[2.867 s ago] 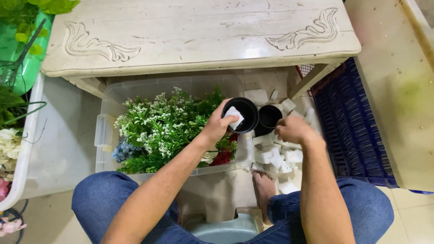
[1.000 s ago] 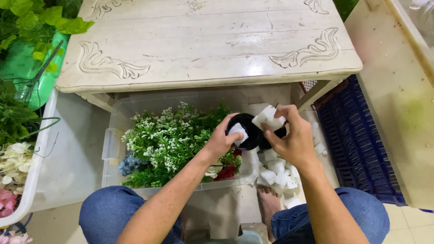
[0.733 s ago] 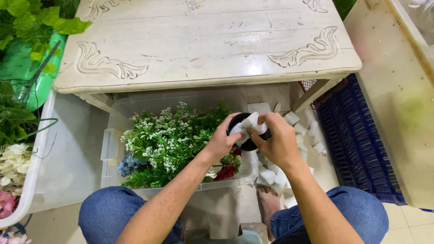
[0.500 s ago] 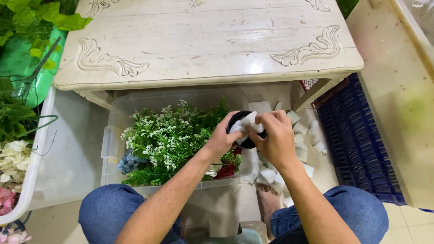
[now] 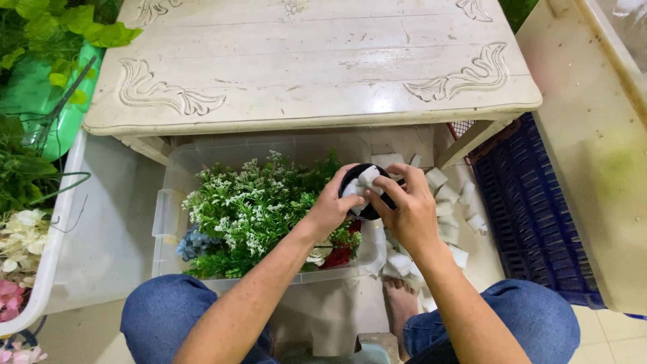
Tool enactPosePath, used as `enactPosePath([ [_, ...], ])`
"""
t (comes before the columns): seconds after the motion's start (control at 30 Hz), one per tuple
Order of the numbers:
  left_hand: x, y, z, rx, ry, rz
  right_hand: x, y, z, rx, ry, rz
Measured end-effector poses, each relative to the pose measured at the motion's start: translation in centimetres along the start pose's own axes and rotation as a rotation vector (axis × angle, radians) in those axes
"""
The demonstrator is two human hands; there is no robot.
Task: The person is preparing a small floral arrangement by stuffing foam into a pot and inserting artificial flower stems.
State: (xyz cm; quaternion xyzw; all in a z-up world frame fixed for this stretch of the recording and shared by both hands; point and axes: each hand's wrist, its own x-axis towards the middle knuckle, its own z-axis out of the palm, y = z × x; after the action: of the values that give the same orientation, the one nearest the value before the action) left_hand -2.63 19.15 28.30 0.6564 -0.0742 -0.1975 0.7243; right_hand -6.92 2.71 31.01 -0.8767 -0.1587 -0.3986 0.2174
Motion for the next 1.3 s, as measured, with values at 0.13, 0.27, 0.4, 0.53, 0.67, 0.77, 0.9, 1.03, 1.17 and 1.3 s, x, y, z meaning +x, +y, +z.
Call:
enactPosePath([
  [0.13,-0.1,0.3,-0.1,-0.015,-0.025,-0.005,-0.3,0.8,0.3,0.066,-0.059,0.025],
  [0.27,0.0,0.7,-0.4,0.008,-0.016,-0.011,-0.2,0.3,0.2,0.153,-0.164,0.074],
  [0.4,-0.4,0.9,-0.2,0.008,-0.005,0.001,0.0,-0.2,-0.2,0.223,-0.226,0.106],
  [0.53,-1.4,2.2,0.2,-0.006,-0.019,-0.075,0.1,0.5,-0.7,0.301,-0.335,0.128],
  [0.67,-2.1,3.5,0.6,-0.091,0.036,-0.184,2.6,0.2,-2.7,0.494,-0.363,0.219],
  [0.77,-2.1,3.7,0.8,-0.133,0.053,-0.229,3.4,2.3,-4.2,0.662,-0.278,0.427],
  [0.9,-1.9,2.3,0.6,-0.213,0.099,-0.256,1.3,7.6,-4.3,0.393,-0.298,0.738],
  [1.03,-2.1,2.4,0.7,-0.242,0.100,-0.265,-4.1,12.7,-2.1,-0.006,-0.650,0.816],
  [1.17,-2.5,2.9,0.7,-0.254,0.088,-0.302,-13.5,17.9,2.5,-0.127,-1.113,0.890],
  [1.3,-2.3,2.2,1.2,-0.204,0.097,-0.237,-19.0,20.2,4.7,-0.163,-1.210,0.918],
])
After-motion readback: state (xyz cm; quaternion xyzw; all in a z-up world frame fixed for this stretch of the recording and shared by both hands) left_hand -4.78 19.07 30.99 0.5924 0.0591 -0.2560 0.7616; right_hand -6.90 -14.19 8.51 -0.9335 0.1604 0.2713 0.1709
